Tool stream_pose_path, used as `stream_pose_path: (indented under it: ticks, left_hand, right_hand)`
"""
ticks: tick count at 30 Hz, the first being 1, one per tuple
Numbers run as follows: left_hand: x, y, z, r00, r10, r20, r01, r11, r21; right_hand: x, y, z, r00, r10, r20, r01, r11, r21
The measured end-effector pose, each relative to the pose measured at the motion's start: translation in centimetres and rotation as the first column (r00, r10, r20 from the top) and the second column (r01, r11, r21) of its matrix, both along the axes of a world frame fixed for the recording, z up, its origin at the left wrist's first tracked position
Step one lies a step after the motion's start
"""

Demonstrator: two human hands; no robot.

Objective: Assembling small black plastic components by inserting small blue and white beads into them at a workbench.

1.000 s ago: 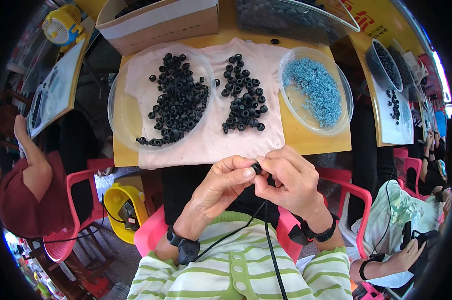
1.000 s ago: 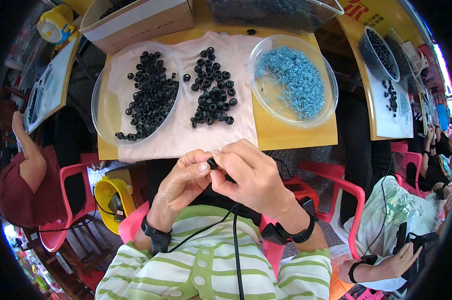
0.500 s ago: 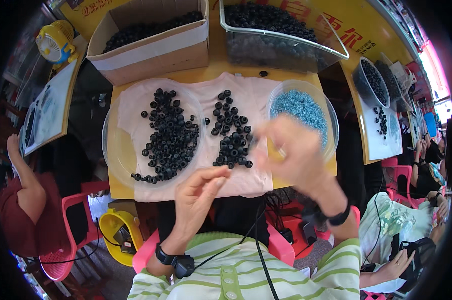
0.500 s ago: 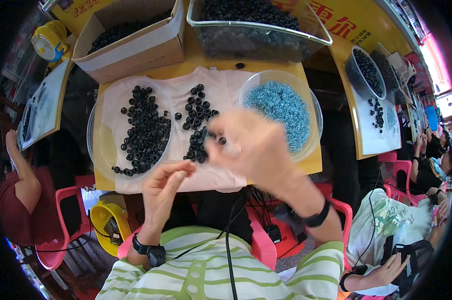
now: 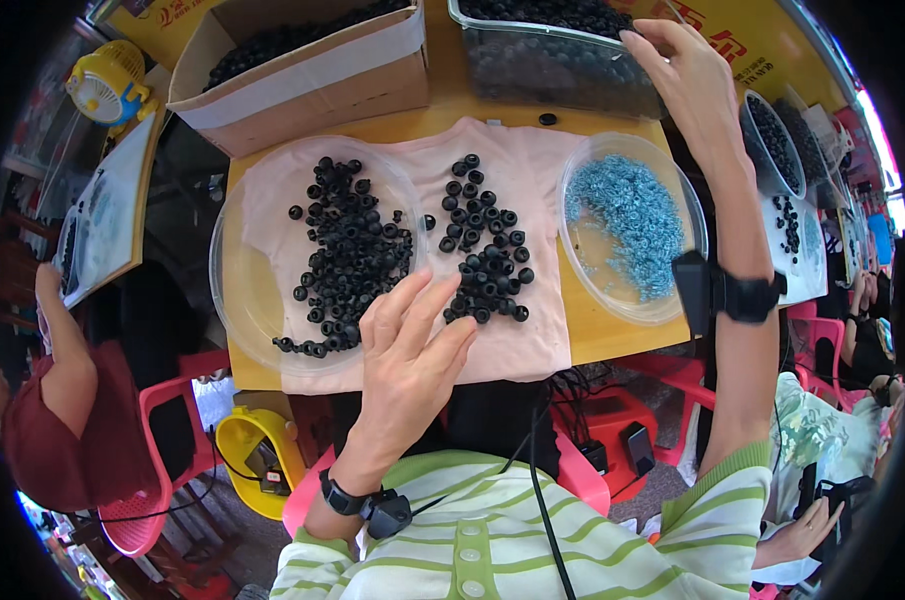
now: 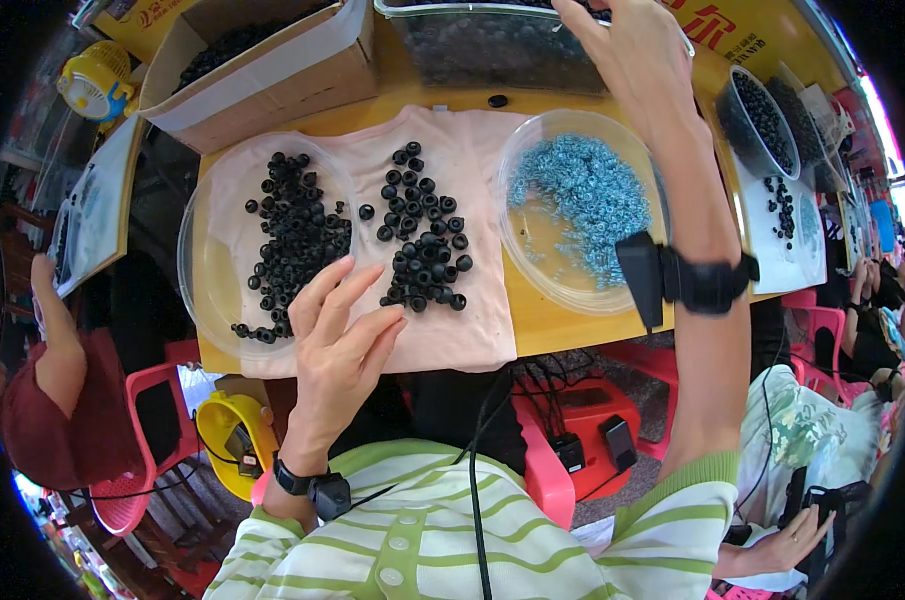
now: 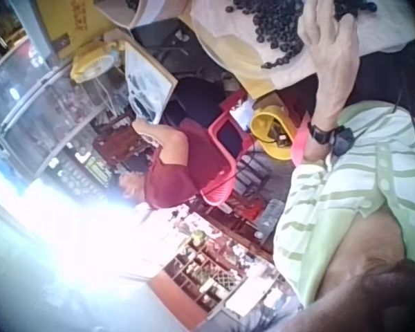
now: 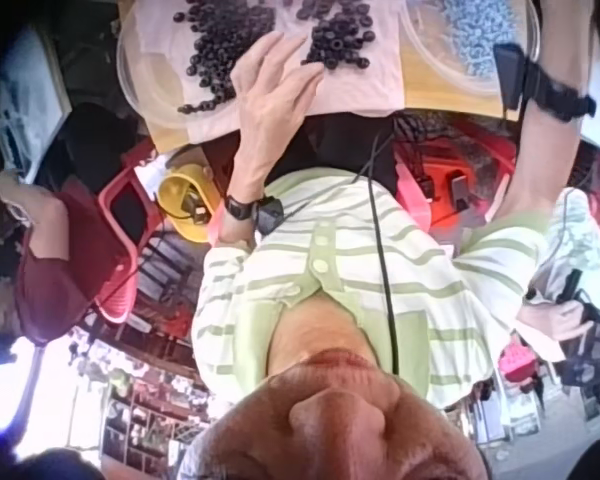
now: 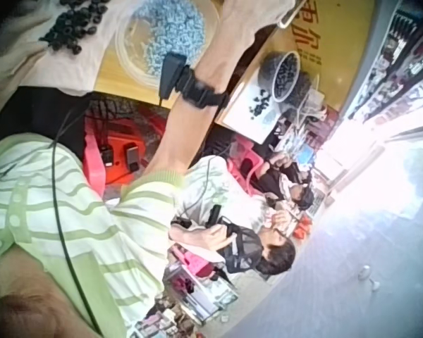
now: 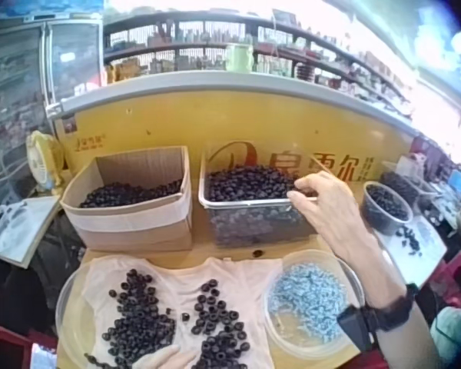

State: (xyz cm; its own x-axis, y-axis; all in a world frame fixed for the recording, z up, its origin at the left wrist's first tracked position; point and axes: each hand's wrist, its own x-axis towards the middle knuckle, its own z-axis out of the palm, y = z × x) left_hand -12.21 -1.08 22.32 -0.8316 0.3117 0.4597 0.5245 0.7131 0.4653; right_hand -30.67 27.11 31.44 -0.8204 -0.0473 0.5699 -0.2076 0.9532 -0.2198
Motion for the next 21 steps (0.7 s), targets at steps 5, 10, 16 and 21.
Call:
stream_pose_path:
  ticks: [5,10,16,21]
  left_hand:
    - [-0.8,0.9,-1.2,1.0,-0.001,0.008,0.002,0.996,-0.091]
    - [-0.8,1.3,-1.2,1.0,0.006,0.011,-0.005,0.993,-0.115]
    - [-1.2,1.9,-1.6,1.0,0.008,-0.006,-0.008,0.996,-0.091]
    - [-0.5,1.3,-1.4,0.999,-0.006,-0.048,0.003,0.999,-0.051]
  right_hand:
    - [8.9,-3.2,0.0,0.969,0.22,0.11,-0.192,0.956,-0.222]
    - [14.9,-3.5,-1.9,0.941,0.209,0.266,-0.093,0.916,-0.39]
    - [15.9,-1.9,-7.0,0.932,0.19,0.308,-0.102,0.955,-0.278]
    - [14.8,-1.6,-7.8,0.931,0.209,0.301,-0.134,0.959,-0.25]
